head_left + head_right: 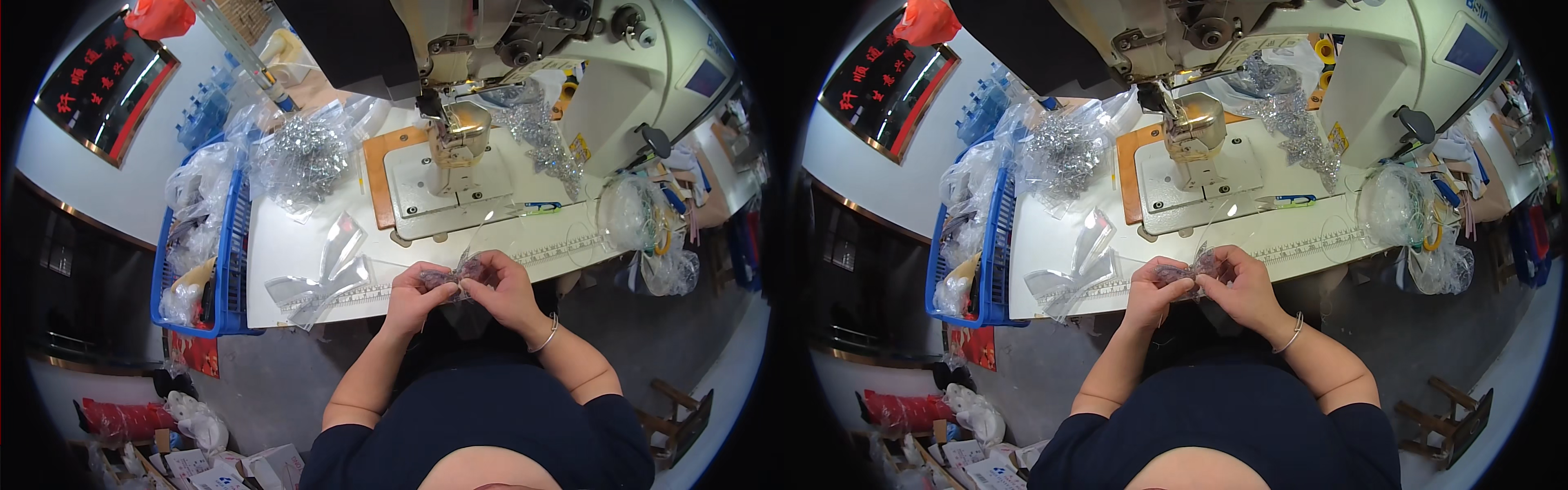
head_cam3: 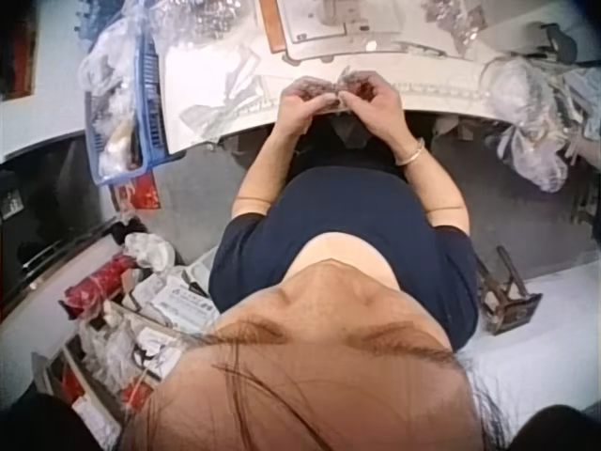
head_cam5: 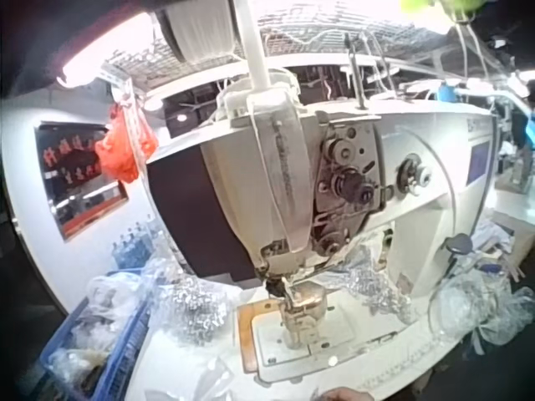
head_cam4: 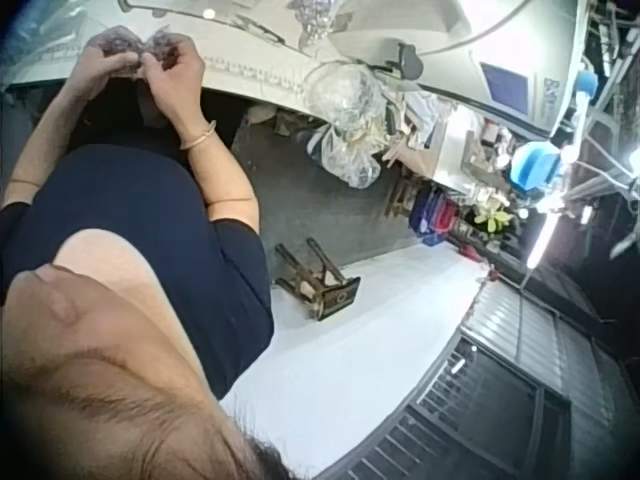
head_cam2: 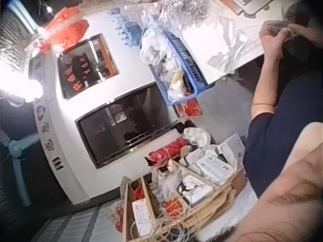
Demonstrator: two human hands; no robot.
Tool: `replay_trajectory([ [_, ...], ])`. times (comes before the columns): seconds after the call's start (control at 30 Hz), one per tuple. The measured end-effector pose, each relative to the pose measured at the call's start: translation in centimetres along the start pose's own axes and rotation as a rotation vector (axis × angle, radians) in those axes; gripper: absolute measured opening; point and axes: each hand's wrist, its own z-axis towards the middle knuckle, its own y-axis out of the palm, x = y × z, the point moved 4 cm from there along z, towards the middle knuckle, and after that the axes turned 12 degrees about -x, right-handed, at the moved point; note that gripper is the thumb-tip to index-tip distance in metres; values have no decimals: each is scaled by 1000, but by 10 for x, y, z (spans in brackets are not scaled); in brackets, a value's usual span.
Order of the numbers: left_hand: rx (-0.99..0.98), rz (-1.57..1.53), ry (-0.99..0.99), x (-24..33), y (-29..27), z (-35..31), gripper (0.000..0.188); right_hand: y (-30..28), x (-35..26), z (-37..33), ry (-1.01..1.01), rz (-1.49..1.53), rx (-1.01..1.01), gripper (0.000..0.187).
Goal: The person assembles silver sequined bows by hand, folding and pinching the fabric. They use a sewing machine to stitch the center of the bow and then trim the excess thread with scissors. The process is repeated for multiple bows, with the person handling the materials and tools directly.
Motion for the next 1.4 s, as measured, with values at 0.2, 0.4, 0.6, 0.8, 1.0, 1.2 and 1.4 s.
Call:
replay_trajectory([
  [0.2, -76, -3, -12, -1, -2, 1, 37, 3, 0, 2, 41, 221, -11, 29],
  [0.4, -217, -81, 1, 3, 0, 11, 60, 6, 3, 4, 46, 306, 9, 25],
  [0.6, -162, -63, 76, 2, -2, 9, 51, 6, 4, 2, 6, 207, 52, 24],
  [0.8, -100, -136, -71, -5, -1, 7, 35, 5, 7, 3, 23, 176, 70, 22],
  [1.0, -84, -250, -110, -4, -9, 4, 28, 7, 10, 7, 101, 479, -4, 22],
  [1.2, -65, -240, -131, 0, -7, 1, 29, 6, 10, 8, 101, 554, -62, 22],
  [1.4, -83, 795, 546, 36, 8, -5, 44, -12, -10, 9, -297, 2, -108, 20],
])
